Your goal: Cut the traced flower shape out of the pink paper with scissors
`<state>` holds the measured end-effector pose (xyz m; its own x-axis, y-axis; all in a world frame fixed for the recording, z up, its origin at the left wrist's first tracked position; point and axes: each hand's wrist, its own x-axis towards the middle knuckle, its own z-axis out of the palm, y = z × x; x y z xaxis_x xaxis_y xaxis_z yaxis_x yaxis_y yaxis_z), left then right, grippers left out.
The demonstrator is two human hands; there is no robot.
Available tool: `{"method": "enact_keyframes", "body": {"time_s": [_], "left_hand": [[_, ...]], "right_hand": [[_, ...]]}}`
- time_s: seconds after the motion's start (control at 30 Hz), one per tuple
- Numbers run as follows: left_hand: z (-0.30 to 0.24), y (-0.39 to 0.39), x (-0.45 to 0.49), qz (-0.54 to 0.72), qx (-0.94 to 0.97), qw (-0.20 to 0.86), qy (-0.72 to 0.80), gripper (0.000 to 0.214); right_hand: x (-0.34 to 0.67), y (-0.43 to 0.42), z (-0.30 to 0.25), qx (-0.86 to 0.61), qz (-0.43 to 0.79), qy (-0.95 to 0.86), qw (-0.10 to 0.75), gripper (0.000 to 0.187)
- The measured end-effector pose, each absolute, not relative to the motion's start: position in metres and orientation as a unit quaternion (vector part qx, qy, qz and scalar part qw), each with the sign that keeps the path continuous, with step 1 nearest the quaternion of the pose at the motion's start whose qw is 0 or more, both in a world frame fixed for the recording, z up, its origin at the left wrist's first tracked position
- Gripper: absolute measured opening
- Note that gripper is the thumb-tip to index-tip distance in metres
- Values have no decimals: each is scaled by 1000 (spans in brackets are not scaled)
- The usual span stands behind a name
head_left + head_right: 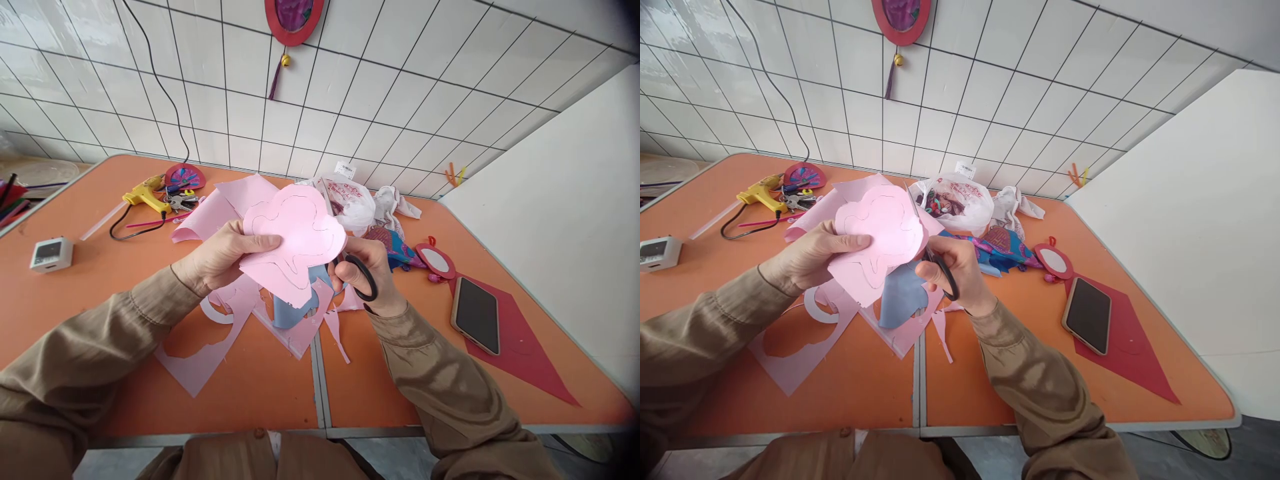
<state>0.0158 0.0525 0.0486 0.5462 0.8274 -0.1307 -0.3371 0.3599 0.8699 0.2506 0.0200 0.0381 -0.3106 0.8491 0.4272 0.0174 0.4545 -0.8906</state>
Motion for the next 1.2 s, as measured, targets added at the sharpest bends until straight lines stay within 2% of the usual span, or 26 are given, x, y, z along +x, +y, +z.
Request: {"method": "enact_keyframes", "body": {"time_s": [0.53,1.2], "left_hand": [[34,26,38,479,365,746,285,15],[29,19,42,487,356,737,305,17]], "right_hand": [[249,19,39,-330,413,-693,490,44],[247,17,41,-356,400,-698,475,50]]}}
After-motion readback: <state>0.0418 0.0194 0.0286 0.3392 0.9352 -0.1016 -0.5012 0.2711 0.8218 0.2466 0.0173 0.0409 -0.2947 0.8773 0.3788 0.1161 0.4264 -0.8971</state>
